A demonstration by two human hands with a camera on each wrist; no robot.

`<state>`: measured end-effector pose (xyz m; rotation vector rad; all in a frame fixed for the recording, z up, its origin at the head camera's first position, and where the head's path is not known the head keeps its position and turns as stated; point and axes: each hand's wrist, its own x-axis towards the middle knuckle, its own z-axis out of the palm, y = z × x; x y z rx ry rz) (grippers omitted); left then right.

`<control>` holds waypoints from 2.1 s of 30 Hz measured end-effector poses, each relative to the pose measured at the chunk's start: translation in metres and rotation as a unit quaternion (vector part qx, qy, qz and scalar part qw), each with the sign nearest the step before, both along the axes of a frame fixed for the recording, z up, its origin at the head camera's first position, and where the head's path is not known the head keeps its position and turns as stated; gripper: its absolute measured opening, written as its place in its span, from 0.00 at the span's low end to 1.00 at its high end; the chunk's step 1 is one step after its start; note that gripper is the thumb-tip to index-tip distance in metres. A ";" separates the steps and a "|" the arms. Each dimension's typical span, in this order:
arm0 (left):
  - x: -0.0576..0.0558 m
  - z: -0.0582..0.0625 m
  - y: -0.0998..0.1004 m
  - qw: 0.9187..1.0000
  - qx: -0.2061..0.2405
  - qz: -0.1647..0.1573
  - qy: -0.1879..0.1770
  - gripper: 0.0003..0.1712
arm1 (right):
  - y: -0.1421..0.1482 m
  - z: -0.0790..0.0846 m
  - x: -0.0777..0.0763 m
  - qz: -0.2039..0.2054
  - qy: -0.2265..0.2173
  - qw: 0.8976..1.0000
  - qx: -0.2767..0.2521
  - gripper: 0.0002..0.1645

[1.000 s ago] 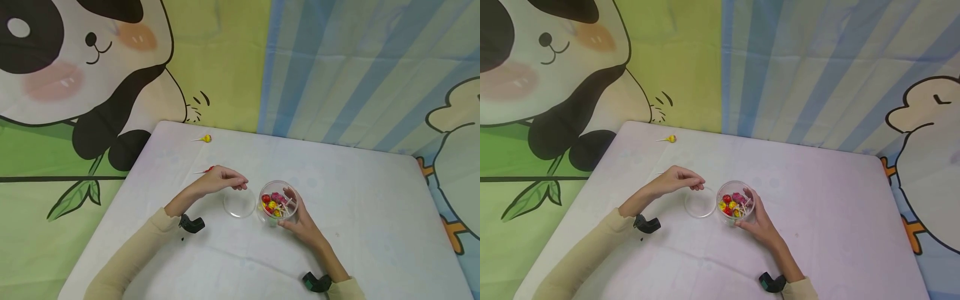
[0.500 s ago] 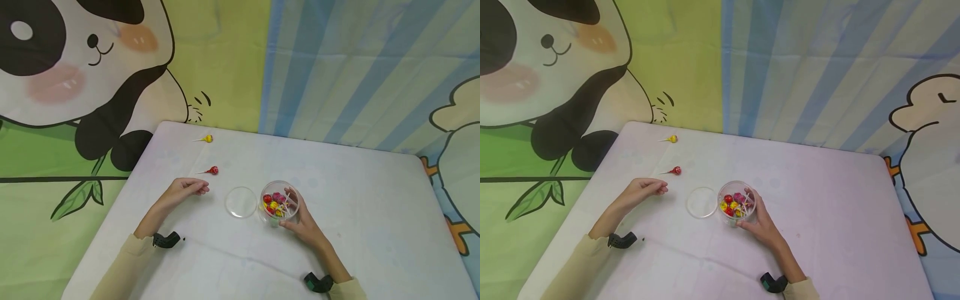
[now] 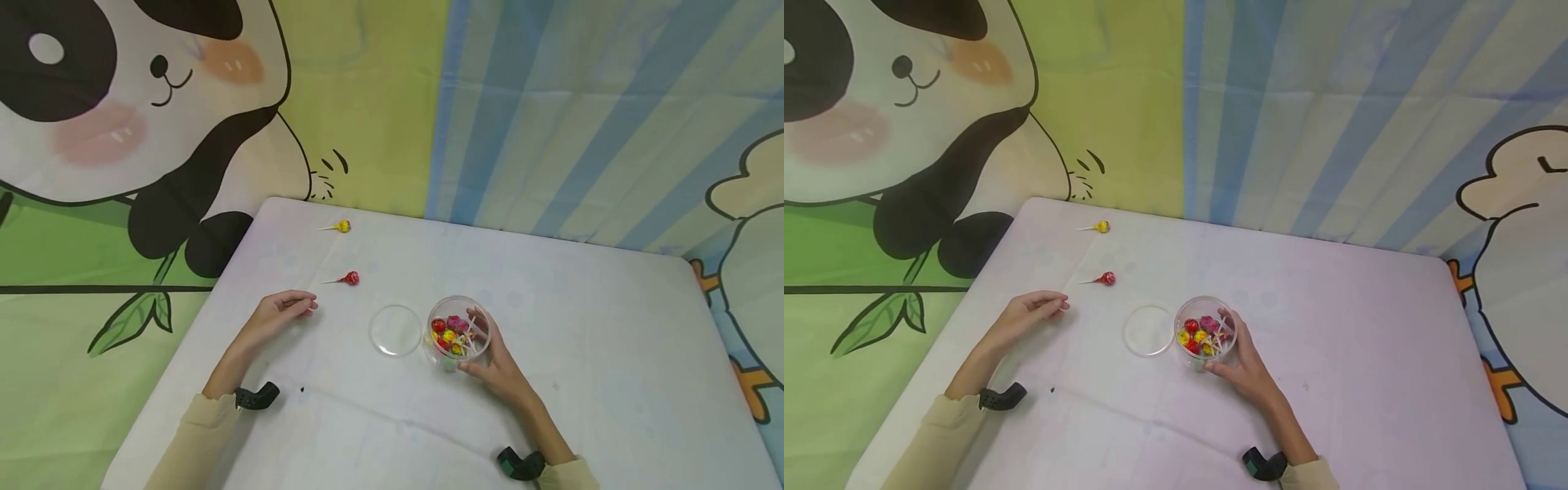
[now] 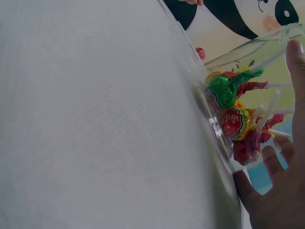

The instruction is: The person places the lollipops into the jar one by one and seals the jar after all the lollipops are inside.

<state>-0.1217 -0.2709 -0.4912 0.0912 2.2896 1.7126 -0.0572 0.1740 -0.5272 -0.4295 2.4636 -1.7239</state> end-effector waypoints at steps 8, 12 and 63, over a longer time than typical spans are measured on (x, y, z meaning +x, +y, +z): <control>-0.006 0.000 -0.005 1.000 -0.029 0.002 0.011 0.23 | 0.000 -0.001 0.001 -0.002 -0.005 1.000 0.012 0.60; -0.007 -0.003 -0.010 1.000 -0.029 0.006 0.009 0.23 | -0.001 0.000 0.001 -0.003 -0.001 1.000 0.012 0.60; -0.055 0.023 0.064 0.995 -0.045 0.094 0.005 0.25 | -0.002 0.000 0.001 -0.003 0.001 1.000 0.003 0.60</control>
